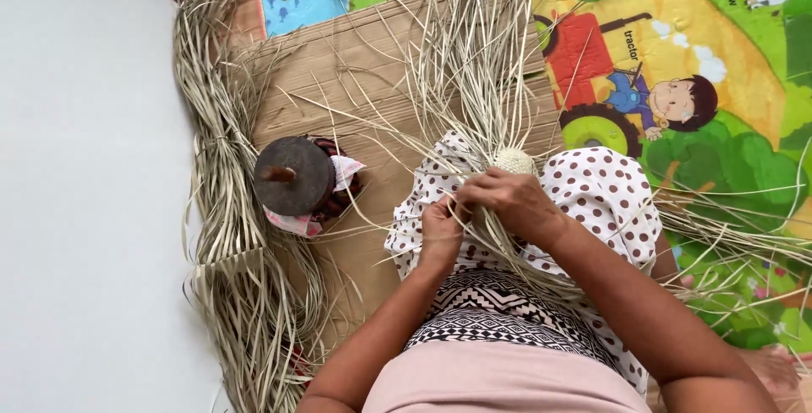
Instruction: Weaving dried plant fibers together to create the crown of a hat
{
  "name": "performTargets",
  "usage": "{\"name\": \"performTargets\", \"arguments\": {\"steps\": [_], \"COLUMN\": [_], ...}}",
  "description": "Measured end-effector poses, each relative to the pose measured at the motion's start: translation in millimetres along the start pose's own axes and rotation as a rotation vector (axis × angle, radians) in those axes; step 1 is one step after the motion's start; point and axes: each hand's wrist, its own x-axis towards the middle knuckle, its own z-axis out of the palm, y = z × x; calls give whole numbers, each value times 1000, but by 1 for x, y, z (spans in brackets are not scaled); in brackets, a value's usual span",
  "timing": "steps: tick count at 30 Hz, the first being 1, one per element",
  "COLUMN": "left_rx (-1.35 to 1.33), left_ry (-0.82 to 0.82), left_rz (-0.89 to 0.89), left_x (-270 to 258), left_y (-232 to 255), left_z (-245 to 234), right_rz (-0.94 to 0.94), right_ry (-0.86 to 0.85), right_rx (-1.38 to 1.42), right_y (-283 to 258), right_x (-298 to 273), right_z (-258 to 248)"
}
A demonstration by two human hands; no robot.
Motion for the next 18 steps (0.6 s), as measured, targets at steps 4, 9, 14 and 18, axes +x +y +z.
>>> {"name": "performTargets", "arguments": {"steps": [4,9,14,18], "left_rx": [167,45,-55,-185], "left_ry": [-62,-9,21,42], "left_rz": [275,349,260,122], "left_x": [-13,-5,-9,-8], "left_y": [4,10,10,10], "left_z": [5,6,7,1], "right_rz": [42,241,200,-15], "right_ry": [48,65,139,135], "right_rx": [29,282,245,-81], "right_y": [6,20,24,1], "right_x": [22,8,-25,-38], "right_z": [9,20,31,16]}}
